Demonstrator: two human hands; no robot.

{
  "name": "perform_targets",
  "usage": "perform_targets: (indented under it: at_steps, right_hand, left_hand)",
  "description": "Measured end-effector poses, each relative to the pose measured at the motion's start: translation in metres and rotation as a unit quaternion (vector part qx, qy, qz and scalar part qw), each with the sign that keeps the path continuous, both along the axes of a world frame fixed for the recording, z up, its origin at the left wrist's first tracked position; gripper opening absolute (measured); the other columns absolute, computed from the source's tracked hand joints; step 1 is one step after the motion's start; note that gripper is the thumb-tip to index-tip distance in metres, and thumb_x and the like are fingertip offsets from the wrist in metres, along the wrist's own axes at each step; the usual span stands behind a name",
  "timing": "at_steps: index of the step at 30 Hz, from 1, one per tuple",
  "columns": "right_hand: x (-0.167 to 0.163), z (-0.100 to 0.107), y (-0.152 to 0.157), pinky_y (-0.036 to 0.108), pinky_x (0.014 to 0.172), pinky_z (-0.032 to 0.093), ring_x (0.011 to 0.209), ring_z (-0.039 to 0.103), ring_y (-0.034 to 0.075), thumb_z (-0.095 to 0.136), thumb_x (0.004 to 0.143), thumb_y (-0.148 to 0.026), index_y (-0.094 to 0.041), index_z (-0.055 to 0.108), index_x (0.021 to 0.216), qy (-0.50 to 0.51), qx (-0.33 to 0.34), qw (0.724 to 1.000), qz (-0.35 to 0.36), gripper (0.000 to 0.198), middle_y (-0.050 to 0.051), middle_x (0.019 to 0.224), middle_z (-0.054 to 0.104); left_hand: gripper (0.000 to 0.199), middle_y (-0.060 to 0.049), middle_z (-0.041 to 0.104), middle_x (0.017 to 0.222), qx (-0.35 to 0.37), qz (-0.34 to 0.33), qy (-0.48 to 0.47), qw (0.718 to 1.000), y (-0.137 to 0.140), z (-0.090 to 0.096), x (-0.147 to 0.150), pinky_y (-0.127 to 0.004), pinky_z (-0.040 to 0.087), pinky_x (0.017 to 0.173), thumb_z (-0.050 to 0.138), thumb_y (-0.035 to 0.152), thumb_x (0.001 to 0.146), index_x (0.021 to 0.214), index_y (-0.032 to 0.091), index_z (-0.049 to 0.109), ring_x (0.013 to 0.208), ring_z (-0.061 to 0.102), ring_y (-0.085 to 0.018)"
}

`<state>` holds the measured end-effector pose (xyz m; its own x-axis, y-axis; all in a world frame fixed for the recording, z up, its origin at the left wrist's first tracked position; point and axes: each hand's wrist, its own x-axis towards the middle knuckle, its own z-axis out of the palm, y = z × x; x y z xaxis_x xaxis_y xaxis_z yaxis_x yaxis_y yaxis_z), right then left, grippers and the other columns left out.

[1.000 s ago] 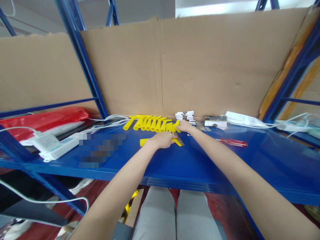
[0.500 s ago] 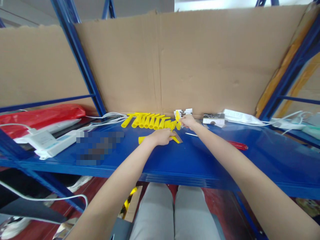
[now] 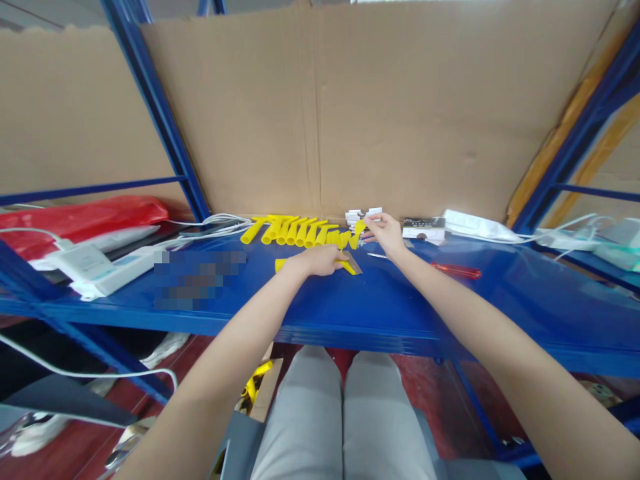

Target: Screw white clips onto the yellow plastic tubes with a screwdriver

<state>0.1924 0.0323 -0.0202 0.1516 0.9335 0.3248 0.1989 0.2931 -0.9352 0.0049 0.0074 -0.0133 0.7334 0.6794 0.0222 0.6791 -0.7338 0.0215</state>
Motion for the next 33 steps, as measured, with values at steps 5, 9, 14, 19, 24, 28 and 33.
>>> perform_targets:
  at_steps: [5, 9, 14, 19, 24, 28, 33]
  right_hand:
    - [-0.005, 0.0, -0.009, 0.016, 0.045, 0.046, 0.044, 0.051, 0.007, 0.055, 0.082, -0.001, -0.018, 0.047, 0.088, 0.008, -0.106, 0.994, 0.034, 0.02, -0.007, 0.053, 0.052]
    - [-0.007, 0.0, -0.013, 0.016, 0.042, 0.042, 0.04, 0.047, 0.006, 0.057, 0.079, 0.002, -0.015, 0.05, 0.077, -0.032, -0.182, 0.978, 0.093, 0.019, -0.007, 0.045, 0.049]
    - [-0.011, 0.0, -0.017, 0.017, 0.046, 0.045, 0.041, 0.048, 0.006, 0.062, 0.077, 0.003, -0.013, 0.053, 0.065, -0.046, -0.216, 0.968, 0.118, 0.022, -0.004, 0.044, 0.051]
    - [-0.017, -0.003, -0.021, 0.018, 0.046, 0.046, 0.041, 0.049, 0.007, 0.059, 0.078, 0.004, -0.013, 0.054, 0.064, -0.049, -0.203, 0.971, 0.118, 0.023, -0.003, 0.046, 0.053]
    - [-0.02, -0.006, -0.02, 0.016, 0.042, 0.043, 0.041, 0.048, 0.007, 0.059, 0.077, 0.004, -0.013, 0.055, 0.066, -0.06, -0.189, 0.974, 0.108, 0.021, -0.004, 0.046, 0.052]
    - [-0.02, -0.006, -0.019, 0.017, 0.041, 0.041, 0.04, 0.047, 0.006, 0.059, 0.076, 0.005, -0.013, 0.055, 0.065, -0.067, -0.194, 0.972, 0.112, 0.021, -0.004, 0.046, 0.051]
    - [-0.019, -0.005, -0.018, 0.018, 0.046, 0.044, 0.041, 0.047, 0.006, 0.059, 0.078, 0.002, -0.013, 0.055, 0.067, -0.057, -0.198, 0.972, 0.113, 0.019, -0.004, 0.046, 0.051]
  left_hand:
    - [0.039, 0.001, 0.066, 0.122, -0.005, 0.001, 0.0, 1.0, -0.002, 0.002, 0.0, -0.024, 0.042, 0.091, 0.047, 0.023, 0.088, 0.123, 0.029, 0.063, 0.11, 0.06, -0.018]
    - [0.04, -0.001, 0.068, 0.118, 0.004, 0.015, 0.008, 1.0, -0.002, 0.003, -0.001, -0.025, 0.043, 0.089, 0.049, 0.023, 0.087, 0.125, 0.028, 0.061, 0.108, 0.061, -0.019]
    - [0.039, -0.003, 0.067, 0.119, 0.009, 0.039, 0.006, 0.999, -0.003, 0.004, 0.0, -0.027, 0.044, 0.088, 0.053, 0.029, 0.086, 0.124, 0.025, 0.061, 0.11, 0.06, -0.021]
    - [0.031, -0.008, 0.068, 0.115, 0.022, 0.056, 0.01, 0.998, -0.004, 0.005, 0.001, -0.029, 0.045, 0.086, 0.055, 0.031, 0.085, 0.11, 0.017, 0.066, 0.107, 0.061, -0.024]
    - [0.028, -0.006, 0.069, 0.109, 0.037, 0.053, 0.011, 0.998, -0.001, 0.004, 0.001, -0.028, 0.046, 0.083, 0.057, 0.033, 0.083, 0.106, 0.019, 0.067, 0.104, 0.062, -0.023]
    - [0.03, -0.008, 0.068, 0.111, 0.036, 0.056, 0.013, 0.998, 0.0, 0.003, 0.001, -0.028, 0.046, 0.084, 0.056, 0.033, 0.083, 0.107, 0.018, 0.066, 0.105, 0.061, -0.024]
    - [0.032, -0.007, 0.069, 0.109, 0.036, 0.058, 0.003, 0.998, 0.002, 0.0, 0.0, -0.029, 0.046, 0.083, 0.056, 0.037, 0.083, 0.108, 0.019, 0.066, 0.101, 0.062, -0.023]
